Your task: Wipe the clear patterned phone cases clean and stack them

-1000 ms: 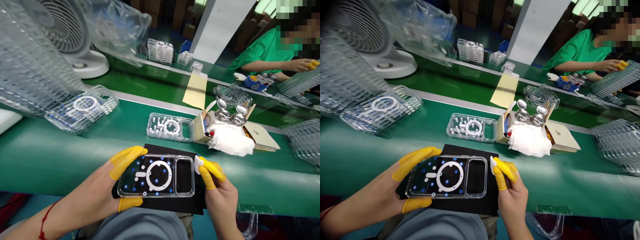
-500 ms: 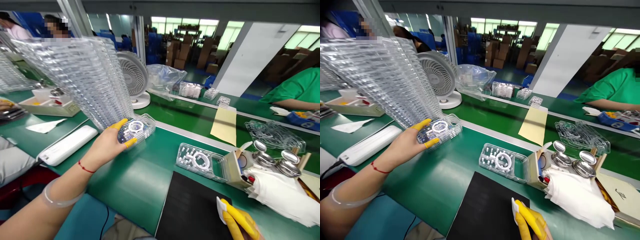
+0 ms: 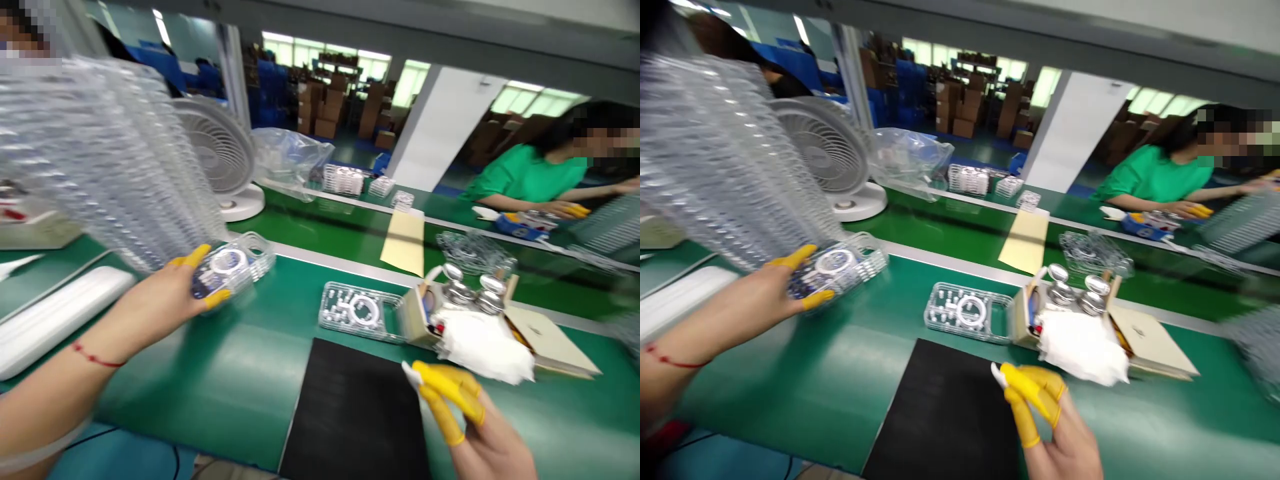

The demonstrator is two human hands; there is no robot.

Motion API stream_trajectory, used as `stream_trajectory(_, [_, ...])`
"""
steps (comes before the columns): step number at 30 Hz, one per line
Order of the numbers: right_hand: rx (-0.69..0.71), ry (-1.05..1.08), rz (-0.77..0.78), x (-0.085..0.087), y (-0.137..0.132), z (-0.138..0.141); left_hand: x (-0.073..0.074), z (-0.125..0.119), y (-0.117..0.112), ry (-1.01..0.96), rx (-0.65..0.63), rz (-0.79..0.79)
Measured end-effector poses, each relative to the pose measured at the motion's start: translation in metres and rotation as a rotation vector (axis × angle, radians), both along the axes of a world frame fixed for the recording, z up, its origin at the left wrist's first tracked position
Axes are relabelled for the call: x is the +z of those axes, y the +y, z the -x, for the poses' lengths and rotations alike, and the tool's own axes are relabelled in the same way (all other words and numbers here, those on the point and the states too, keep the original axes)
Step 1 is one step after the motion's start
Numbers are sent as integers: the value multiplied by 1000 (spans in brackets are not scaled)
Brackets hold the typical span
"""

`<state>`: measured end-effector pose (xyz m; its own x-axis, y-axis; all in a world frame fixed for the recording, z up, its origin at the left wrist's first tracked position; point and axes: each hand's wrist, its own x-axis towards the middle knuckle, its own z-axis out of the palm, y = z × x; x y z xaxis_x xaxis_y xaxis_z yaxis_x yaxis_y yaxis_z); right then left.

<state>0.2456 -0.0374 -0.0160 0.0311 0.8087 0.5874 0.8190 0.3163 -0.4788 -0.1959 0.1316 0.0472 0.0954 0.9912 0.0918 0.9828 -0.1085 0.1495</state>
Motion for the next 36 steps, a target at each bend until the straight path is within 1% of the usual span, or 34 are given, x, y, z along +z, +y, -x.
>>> stream_trajectory(1, [-84,-23,-45,19,10,-12,-1,-2,2,23,-27,-24])
stream_trajectory(2, [-190,-49,-83,37,22,-25,-3,-4,4,57,-65,-101])
stream_trajectory(3, [-302,-75,-86,54,35,-39,-6,-8,7,75,-117,-189])
stream_trajectory(4, [-399,-103,-98,68,49,-53,-10,-14,9,67,-170,-268])
stream_trajectory(5, [-434,-120,-105,79,62,-66,-14,-22,10,39,-223,-325])
stream_trajectory(6, [-406,-135,-104,86,74,-77,-18,-31,10,-11,-278,-346])
stream_trajectory(7, [-385,-163,-97,89,83,-85,-21,-41,9,-69,-332,-344])
stream_trajectory(9, [-311,-223,-87,86,94,-89,-27,-60,4,-167,-443,-309])
stream_trajectory(12, [-216,-321,-101,70,89,-77,-33,-85,-5,-273,-579,-289])
stream_trajectory(15, [-134,-405,-129,53,77,-65,-38,-99,-11,-336,-661,-291])
stream_trajectory(17, [-96,-460,-134,45,74,-62,-42,-106,-12,-360,-705,-295])
stream_trajectory(21, [-100,-538,-127,38,78,-60,-47,-119,-11,-368,-758,-258])
stream_trajectory(26, [-114,-560,-102,40,82,-55,-46,-141,-4,-284,-716,-39])
stream_trajectory(31, [-107,-522,-48,49,77,-51,-36,-164,17,-225,-702,96])
stream_trajectory(33, [-127,-477,-36,57,78,-58,-31,-171,26,-202,-708,161])
stream_trajectory(36, [-211,-410,-33,69,87,-78,-22,-177,36,-180,-715,234])
